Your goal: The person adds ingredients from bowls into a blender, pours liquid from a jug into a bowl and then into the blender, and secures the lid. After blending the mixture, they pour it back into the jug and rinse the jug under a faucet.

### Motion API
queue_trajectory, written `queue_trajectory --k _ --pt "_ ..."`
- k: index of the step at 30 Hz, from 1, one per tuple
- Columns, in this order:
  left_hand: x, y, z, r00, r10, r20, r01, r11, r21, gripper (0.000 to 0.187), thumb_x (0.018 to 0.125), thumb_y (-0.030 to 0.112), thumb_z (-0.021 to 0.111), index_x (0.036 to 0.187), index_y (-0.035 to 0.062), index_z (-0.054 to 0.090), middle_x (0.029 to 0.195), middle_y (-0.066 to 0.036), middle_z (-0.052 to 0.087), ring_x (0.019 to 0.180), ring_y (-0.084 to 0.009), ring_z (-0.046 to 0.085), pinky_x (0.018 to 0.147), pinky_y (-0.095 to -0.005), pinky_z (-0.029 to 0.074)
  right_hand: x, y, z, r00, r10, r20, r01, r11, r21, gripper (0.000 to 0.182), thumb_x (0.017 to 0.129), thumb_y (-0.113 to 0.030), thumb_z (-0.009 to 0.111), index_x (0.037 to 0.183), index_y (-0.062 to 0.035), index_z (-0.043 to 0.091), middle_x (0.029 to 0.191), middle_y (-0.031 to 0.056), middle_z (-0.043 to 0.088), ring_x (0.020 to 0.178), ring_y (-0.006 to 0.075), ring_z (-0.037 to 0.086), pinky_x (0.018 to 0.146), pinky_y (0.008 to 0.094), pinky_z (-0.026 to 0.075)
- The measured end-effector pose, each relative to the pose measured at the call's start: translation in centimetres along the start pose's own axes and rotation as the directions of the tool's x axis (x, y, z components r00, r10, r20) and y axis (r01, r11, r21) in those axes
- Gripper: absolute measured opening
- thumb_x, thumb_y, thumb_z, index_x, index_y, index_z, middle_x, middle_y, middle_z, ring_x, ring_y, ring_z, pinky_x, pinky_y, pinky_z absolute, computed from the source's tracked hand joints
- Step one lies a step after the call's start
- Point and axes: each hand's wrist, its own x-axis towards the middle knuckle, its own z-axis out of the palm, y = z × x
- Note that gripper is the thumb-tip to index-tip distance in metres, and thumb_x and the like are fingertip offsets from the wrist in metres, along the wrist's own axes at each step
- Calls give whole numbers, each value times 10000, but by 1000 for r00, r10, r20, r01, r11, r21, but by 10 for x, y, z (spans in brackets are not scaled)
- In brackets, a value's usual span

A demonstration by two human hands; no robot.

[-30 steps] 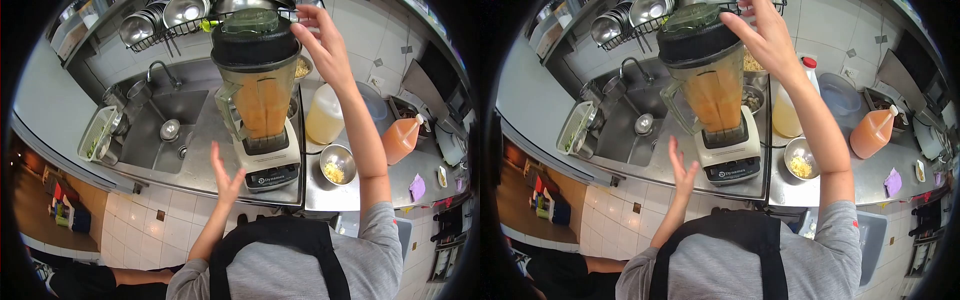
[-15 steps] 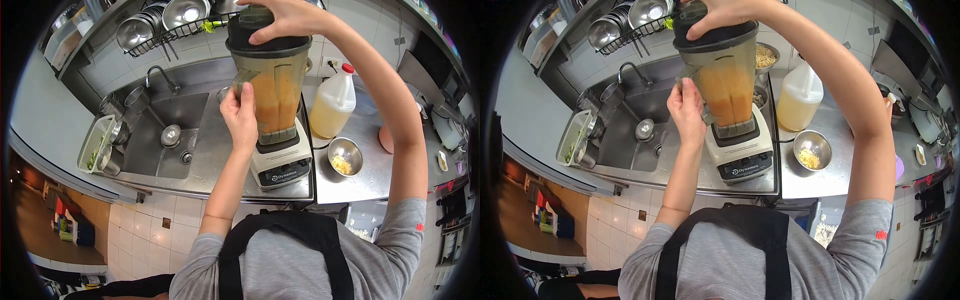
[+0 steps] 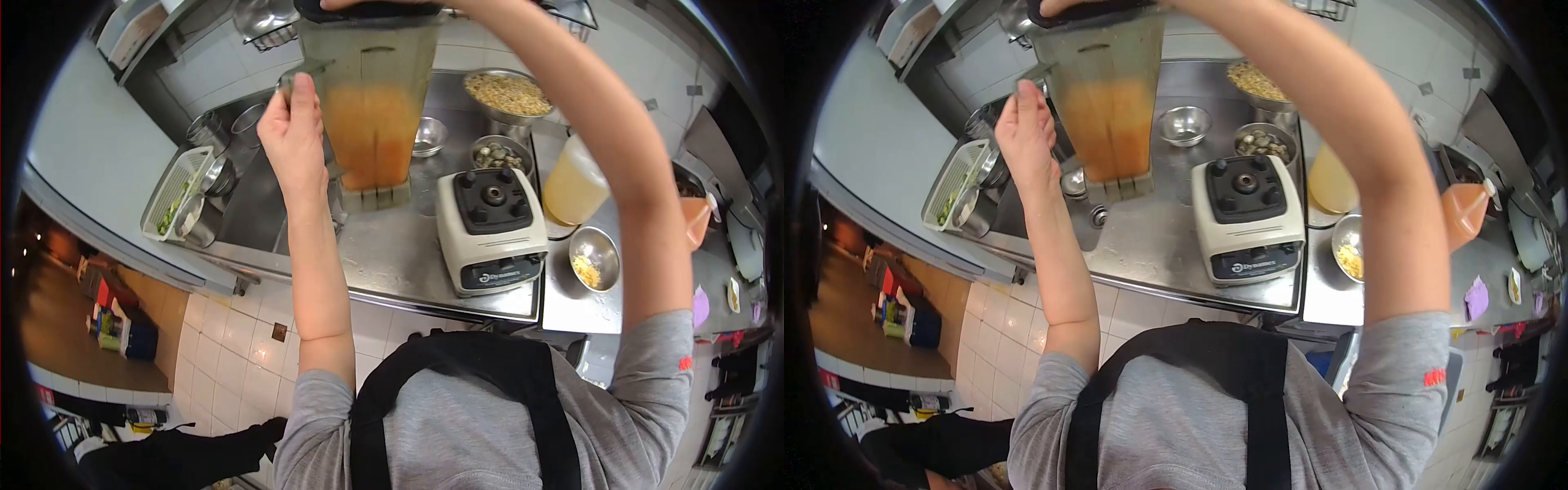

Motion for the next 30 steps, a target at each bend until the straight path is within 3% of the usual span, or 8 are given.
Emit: queue_trajectory --k 5,7,10,13,17,18,23,30 --pt "-16 -37 -71 987 -135 -88 140 988 60 319 880 315 535 672 86 456 525 81 332 421 2 251 377 -183 151 -3 -1 100 827 60 559 -447 673 589 755 568 -419 698 1217 -87 504 1309 275 345 1187 418 358 963 413 332" --pt "-22 -52 -95 984 -161 -77 168 980 102 318 880 304 537 665 88 448 528 84 329 426 2 248 380 -184 148 -29 -9 139 825 211 524 -506 688 520 646 663 -459 673 1117 -19 537 1112 139 555 1022 190 535 829 282 436" --pt "-32 -70 -124 975 -206 -77 217 961 173 315 882 279 538 653 91 432 536 87 324 435 3 241 384 -187 145 -64 0 165 468 351 811 -824 -157 544 536 693 -462 641 1050 -66 577 1036 121 584 927 225 572 810 325 463" --pt "-45 -88 -148 967 -240 -89 253 944 212 309 876 254 550 650 71 444 551 89 325 479 -3 245 415 -192 165 -128 34 219 266 256 929 -490 -794 359 490 697 -451 647 1024 -94 576 947 104 611 824 241 610 771 380 487" --pt "-53 -89 -169 948 -298 -111 313 935 169 310 866 248 568 654 53 455 554 85 328 496 -14 258 430 -196 183 -199 66 257 -110 685 721 -696 -570 436 636 656 -482 664 1094 -40 531 1028 153 586 953 263 572 829 403 453" --pt "-54 -88 -172 949 -297 -106 312 935 169 310 866 248 568 654 53 455 554 85 328 496 -14 258 430 -196 183 -216 79 269 -110 687 718 -695 -570 439 636 656 -482 664 1094 -40 531 1028 153 586 953 263 572 829 403 453" --pt "-59 -96 -181 948 -314 -54 316 948 43 312 860 262 576 672 61 430 536 67 334 450 -12 260 392 -197 169 -265 95 312 183 897 401 -975 217 -40 867 561 -539 694 1187 15 465 1129 241 528 1059 327 520 915 360 392" --pt "-70 -111 -164 945 -323 -48 317 942 -106 312 857 256 577 667 56 431 528 52 339 437 -20 262 382 -190 175 -298 113 311 -97 909 405 -946 42 -321 581 779 -415 422 1219 -36 443 1218 234 470 1147 377 438 952 424 348"
